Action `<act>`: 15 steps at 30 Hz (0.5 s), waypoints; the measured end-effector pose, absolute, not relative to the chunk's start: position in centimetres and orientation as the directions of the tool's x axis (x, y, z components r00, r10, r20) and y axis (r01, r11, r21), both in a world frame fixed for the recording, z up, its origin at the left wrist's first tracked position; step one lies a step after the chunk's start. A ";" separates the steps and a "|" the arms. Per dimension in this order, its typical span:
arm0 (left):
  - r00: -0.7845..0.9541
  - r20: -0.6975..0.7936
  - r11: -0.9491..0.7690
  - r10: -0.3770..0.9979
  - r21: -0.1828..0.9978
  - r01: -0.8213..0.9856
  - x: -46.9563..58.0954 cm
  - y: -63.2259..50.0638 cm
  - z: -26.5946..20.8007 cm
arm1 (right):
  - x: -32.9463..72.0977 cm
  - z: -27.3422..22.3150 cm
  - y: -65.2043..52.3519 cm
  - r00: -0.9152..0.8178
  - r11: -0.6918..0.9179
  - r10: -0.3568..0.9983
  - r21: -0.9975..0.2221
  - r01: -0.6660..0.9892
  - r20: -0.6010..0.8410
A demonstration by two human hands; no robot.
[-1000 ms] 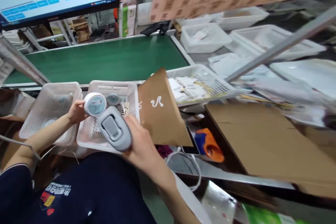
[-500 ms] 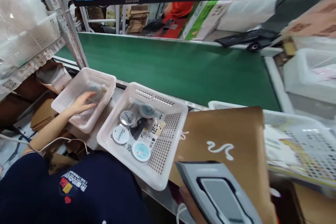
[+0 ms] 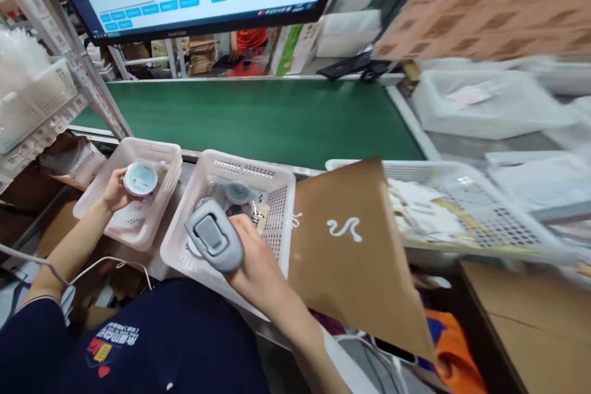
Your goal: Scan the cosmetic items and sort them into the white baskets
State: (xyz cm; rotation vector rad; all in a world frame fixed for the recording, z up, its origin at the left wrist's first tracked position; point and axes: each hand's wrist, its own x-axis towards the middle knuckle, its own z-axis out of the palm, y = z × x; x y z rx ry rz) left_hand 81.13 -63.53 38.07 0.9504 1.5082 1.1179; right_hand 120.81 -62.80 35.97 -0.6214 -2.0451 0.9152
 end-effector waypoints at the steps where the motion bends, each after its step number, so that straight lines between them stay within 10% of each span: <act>1: -0.129 -0.255 0.253 0.958 0.967 -0.030 82.7 -62.9 38.6 | 120.4 36.5 -62.5 -0.589 0.638 0.669 -0.757 0.140 0.454; 8: 0.087 -0.253 0.259 0.963 0.964 -0.061 90.4 -59.3 37.8 | 120.1 35.9 -62.2 -0.621 0.647 0.689 -0.703 0.296 0.373; 15: 0.198 -0.244 0.178 0.949 0.937 0.301 95.2 -55.3 33.1 | 123.4 33.1 -61.5 -0.537 0.622 0.715 -0.758 0.197 0.448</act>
